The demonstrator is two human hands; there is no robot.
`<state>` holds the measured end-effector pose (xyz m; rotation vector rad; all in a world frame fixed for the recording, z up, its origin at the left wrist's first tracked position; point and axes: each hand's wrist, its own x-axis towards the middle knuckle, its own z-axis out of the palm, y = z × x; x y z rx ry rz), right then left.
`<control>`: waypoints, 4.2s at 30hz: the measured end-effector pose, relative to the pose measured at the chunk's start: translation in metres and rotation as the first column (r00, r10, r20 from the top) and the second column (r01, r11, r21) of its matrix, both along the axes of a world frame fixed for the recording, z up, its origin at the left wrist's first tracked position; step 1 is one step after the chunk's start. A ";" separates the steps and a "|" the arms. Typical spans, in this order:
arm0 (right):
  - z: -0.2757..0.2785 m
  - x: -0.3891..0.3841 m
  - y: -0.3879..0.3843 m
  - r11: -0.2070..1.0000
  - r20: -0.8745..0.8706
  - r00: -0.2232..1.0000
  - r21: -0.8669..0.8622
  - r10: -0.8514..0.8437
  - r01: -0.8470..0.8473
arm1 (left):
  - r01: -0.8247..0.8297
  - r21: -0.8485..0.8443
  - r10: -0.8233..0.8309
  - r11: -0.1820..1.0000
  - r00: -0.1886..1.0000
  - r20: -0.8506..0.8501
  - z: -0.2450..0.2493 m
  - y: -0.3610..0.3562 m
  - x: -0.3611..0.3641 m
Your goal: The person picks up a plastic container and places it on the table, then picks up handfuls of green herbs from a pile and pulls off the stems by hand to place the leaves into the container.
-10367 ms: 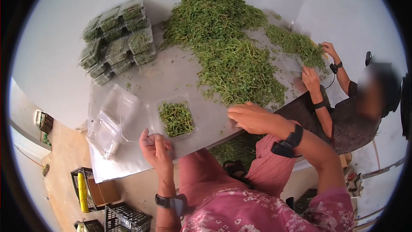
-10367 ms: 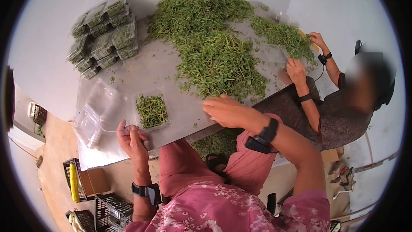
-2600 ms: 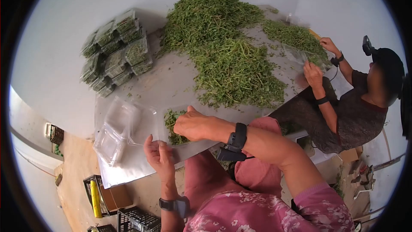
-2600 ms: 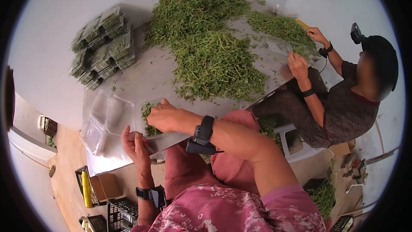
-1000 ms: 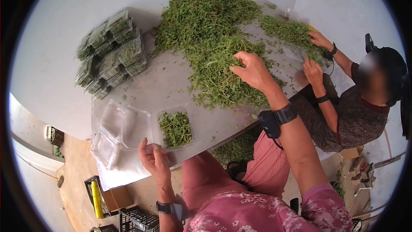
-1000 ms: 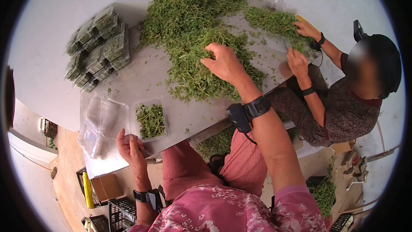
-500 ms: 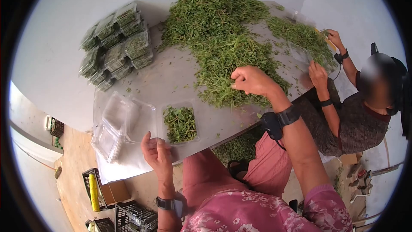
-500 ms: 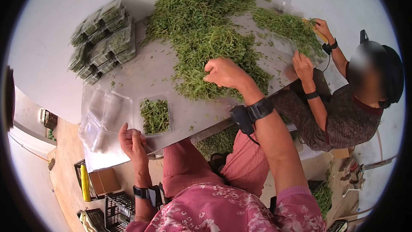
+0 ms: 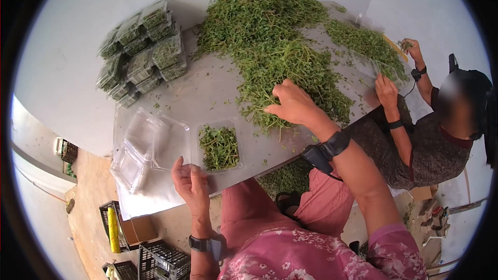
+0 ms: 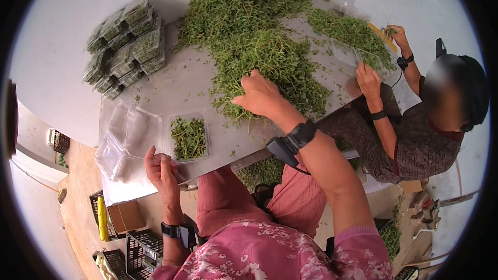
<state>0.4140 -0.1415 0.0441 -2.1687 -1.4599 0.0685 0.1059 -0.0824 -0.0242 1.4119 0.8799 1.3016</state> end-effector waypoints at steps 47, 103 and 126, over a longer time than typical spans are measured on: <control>0.003 0.000 0.018 0.960 0.061 0.991 -0.260 0.123 -0.103 | -0.088 -0.144 0.105 0.986 0.988 0.113 0.007 -0.006 -0.017; 0.025 -0.034 0.045 0.916 -0.903 0.292 0.208 0.315 -0.342 | 0.334 0.399 0.043 0.854 0.719 -0.694 0.085 0.034 0.037; 0.011 -0.107 0.065 0.900 -0.896 0.363 0.085 0.257 -0.427 | 0.153 -0.047 -0.150 0.987 0.777 -0.612 0.096 0.046 -0.005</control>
